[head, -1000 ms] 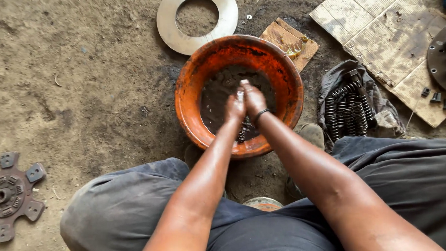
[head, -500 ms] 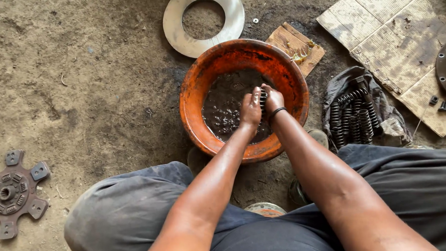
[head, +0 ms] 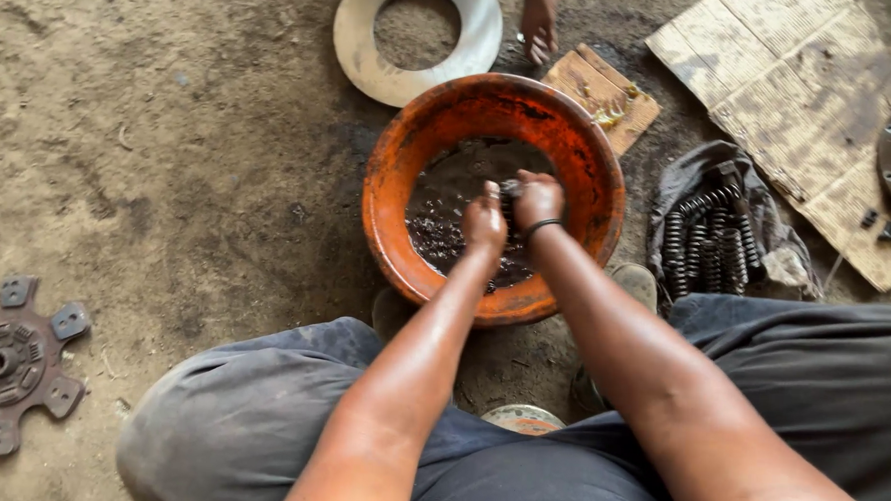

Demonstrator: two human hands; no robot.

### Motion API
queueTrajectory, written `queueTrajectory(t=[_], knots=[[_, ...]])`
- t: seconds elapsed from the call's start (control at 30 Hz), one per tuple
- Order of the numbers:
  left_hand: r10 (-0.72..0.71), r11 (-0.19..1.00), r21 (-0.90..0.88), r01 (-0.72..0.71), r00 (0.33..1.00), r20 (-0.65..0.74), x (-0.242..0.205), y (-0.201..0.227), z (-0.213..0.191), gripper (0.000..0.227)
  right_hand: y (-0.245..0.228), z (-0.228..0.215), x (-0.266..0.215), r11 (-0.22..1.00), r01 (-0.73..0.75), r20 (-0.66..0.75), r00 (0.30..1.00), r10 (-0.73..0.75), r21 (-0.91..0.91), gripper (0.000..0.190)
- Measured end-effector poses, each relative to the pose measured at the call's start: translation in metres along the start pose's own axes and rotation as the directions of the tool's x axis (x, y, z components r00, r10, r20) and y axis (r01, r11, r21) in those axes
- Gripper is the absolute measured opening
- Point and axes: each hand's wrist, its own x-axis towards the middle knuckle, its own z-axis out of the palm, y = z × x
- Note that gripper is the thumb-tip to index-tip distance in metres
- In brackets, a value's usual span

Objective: The person sits on the ground and washes metal springs by hand in a red basin filled with dark liquid. They repeatedly submerge, rub, and rinse the springs, then place them on a nearby sack.

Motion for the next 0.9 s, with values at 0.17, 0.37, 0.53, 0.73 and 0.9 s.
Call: queueTrajectory(t=[0.17, 0.37, 0.53, 0.73, 0.9], knots=[[0.072, 0.989, -0.144, -0.037, 0.967, 0.246, 0.0, -0.013, 0.027, 0.06, -0.009, -0.023, 0.003, 0.976, -0.205, 0.046, 0.978, 0.202, 0.073, 0.039], [0.077, 0.974, -0.222, -0.035, 0.98, 0.184, 0.045, -0.036, 0.03, 0.058, 0.005, 0.009, -0.033, 0.943, 0.153, 0.1, 0.987, -0.128, -0.294, 0.049], [0.074, 0.989, -0.141, -0.047, 0.979, 0.191, -0.004, 0.002, 0.008, 0.074, 0.011, -0.006, 0.011, 0.986, -0.119, 0.021, 0.992, 0.123, -0.116, 0.043], [0.066, 0.992, -0.113, -0.06, 0.997, 0.046, -0.024, 0.054, 0.007, 0.075, -0.025, -0.017, 0.009, 0.991, -0.134, 0.131, 0.983, 0.13, 0.02, 0.033], [-0.043, 0.996, -0.076, 0.042, 0.999, -0.013, 0.026, 0.029, -0.024, 0.077, -0.047, 0.009, -0.06, 0.909, 0.137, 0.057, 0.991, -0.125, -0.393, 0.045]])
